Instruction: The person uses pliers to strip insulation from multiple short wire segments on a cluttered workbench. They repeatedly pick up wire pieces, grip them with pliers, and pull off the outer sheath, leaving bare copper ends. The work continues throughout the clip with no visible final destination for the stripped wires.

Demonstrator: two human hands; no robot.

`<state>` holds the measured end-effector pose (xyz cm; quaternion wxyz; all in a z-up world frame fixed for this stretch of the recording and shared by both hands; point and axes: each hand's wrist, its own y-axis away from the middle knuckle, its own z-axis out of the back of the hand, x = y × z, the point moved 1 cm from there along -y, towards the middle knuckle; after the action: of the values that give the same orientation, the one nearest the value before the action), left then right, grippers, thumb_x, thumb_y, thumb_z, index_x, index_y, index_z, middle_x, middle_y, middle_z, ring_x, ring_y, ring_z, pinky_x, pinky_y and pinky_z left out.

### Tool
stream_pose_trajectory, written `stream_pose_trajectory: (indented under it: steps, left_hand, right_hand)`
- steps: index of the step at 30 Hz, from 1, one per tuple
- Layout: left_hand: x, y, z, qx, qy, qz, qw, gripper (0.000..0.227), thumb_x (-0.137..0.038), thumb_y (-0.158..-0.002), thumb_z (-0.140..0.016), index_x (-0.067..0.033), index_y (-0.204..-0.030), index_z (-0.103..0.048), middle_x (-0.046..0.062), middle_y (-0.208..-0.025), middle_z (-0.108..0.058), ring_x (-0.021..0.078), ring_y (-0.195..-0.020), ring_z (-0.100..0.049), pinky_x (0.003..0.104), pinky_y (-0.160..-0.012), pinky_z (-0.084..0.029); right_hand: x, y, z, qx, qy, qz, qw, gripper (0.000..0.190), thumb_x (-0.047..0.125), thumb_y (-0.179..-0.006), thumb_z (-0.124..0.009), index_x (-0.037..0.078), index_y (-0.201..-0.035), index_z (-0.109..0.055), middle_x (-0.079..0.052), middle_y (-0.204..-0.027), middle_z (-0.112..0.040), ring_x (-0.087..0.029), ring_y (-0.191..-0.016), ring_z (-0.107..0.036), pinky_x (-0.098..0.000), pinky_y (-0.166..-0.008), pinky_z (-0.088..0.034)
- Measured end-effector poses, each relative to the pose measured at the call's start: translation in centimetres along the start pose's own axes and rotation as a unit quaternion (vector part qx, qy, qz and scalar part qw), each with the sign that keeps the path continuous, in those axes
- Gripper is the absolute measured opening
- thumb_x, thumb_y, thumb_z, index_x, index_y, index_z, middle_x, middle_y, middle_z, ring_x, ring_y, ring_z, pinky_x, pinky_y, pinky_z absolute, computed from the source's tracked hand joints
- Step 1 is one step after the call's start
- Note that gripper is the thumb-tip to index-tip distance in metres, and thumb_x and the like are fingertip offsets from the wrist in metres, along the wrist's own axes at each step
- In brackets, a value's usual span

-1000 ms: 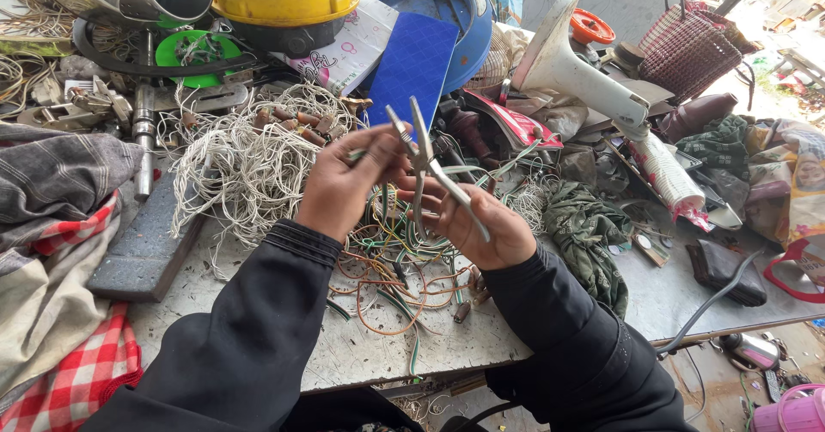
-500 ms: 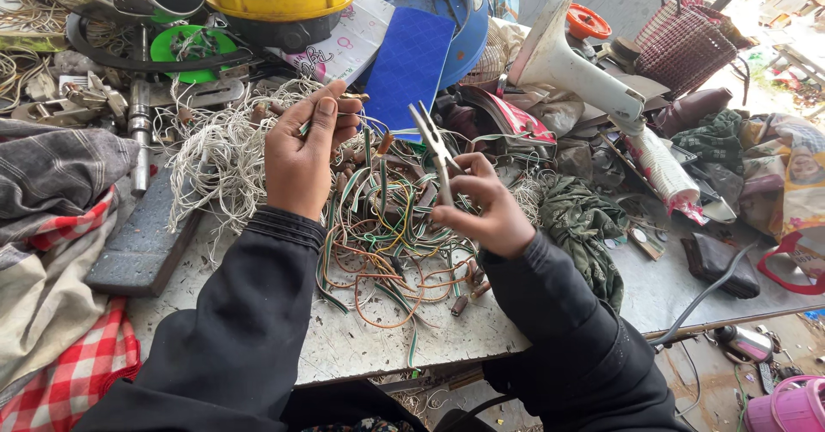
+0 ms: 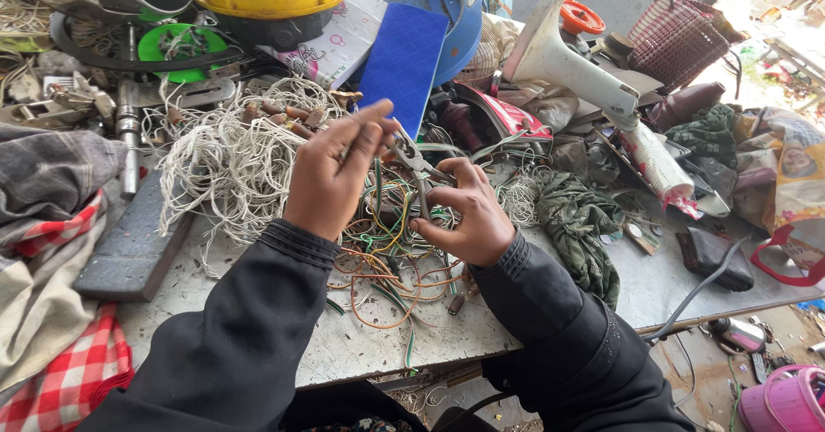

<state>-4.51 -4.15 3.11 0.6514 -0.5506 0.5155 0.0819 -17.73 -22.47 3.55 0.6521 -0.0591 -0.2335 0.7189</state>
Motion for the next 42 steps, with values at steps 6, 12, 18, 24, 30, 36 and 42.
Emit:
stream_pose_trajectory:
  steps: [6,12,18,24,30,36,42]
  left_hand:
    - [-1.4,0.6,-0.9,0.06,-0.036,-0.004,0.998,0.032,-0.014,-0.108,-0.056,-0.0011,-0.136,-0.065,0.008,-0.11,-0.079,0.0109,-0.095,-0.072,0.026,-0.086,-0.059]
    - [-1.7,0.9,-1.5,0.099,0.026,0.07,0.992,0.033,-0.015,-0.106,-0.055,0.0007,-0.133,-0.065,0.011,-0.111,-0.079,0.0122,-0.099,-0.075,0.027,-0.089,-0.063]
    - [-1.7,1.1,-1.8,0.123,0.08,0.087,0.985,0.034,-0.012,-0.107,-0.053,0.0021,-0.137,-0.062,0.012,-0.117,-0.077,0.0136,-0.102,-0.074,0.028,-0.092,-0.063]
    - [-1.9,1.3,-2.0,0.138,0.068,0.078,0.985,0.035,-0.012,-0.107,-0.052,0.0029,-0.137,-0.061,0.013,-0.118,-0.076,0.014,-0.102,-0.074,0.028,-0.092,-0.062]
    - [-1.9,1.4,-2.3,0.132,0.052,0.058,0.988,0.033,-0.011,-0.108,-0.053,0.0025,-0.137,-0.062,0.014,-0.118,-0.076,0.0145,-0.105,-0.074,0.027,-0.09,-0.063]
    - [-2.1,1.5,-2.5,0.115,0.02,0.047,0.992,0.034,-0.013,-0.109,-0.052,0.0019,-0.138,-0.062,0.014,-0.118,-0.077,0.0142,-0.105,-0.075,0.026,-0.088,-0.062]
    - [-2.3,1.7,-2.7,0.124,0.037,0.046,0.99,0.039,-0.019,-0.11,-0.049,0.0024,-0.141,-0.058,0.015,-0.12,-0.076,0.0154,-0.106,-0.074,0.027,-0.091,-0.062]
  right_hand:
    - [-0.2,-0.1,-0.1,0.005,0.008,-0.003,1.0,0.036,0.04,-0.076,-0.085,0.012,-0.098,-0.079,-0.019,-0.132,-0.052,-0.039,-0.127,-0.047,-0.0502,-0.107,-0.038]
    - [-0.3,-0.1,-0.1,-0.015,-0.012,-0.017,1.0,0.037,0.04,-0.076,-0.085,0.011,-0.097,-0.078,-0.02,-0.132,-0.052,-0.039,-0.128,-0.046,-0.0509,-0.108,-0.039]
    - [-0.3,-0.1,0.1,-0.047,-0.016,0.003,0.999,0.032,0.032,-0.077,-0.082,0.007,-0.095,-0.074,-0.018,-0.126,-0.057,-0.038,-0.121,-0.051,-0.0483,-0.103,-0.041]
    - [-0.6,-0.4,0.5,-0.064,-0.048,-0.051,0.996,0.037,0.024,-0.08,-0.078,0.003,-0.107,-0.062,-0.01,-0.098,-0.067,-0.029,-0.098,-0.064,-0.04,-0.09,-0.05]
    - [-1.3,-0.7,1.0,-0.102,-0.074,-0.068,0.99,0.049,0.02,-0.083,-0.074,0.002,-0.126,-0.059,-0.013,-0.107,-0.066,-0.029,-0.099,-0.064,-0.0401,-0.089,-0.052]
    - [-1.6,-1.1,1.3,-0.182,0.07,0.046,0.98,0.044,0.022,-0.095,-0.075,0.007,-0.134,-0.06,-0.012,-0.128,-0.066,-0.033,-0.113,-0.06,-0.0438,-0.1,-0.049]
    - [-1.1,-1.3,1.4,-0.195,0.145,0.032,0.97,0.041,0.025,-0.096,-0.071,0.012,-0.133,-0.062,-0.007,-0.12,-0.065,-0.029,-0.113,-0.059,-0.0465,-0.094,-0.042]
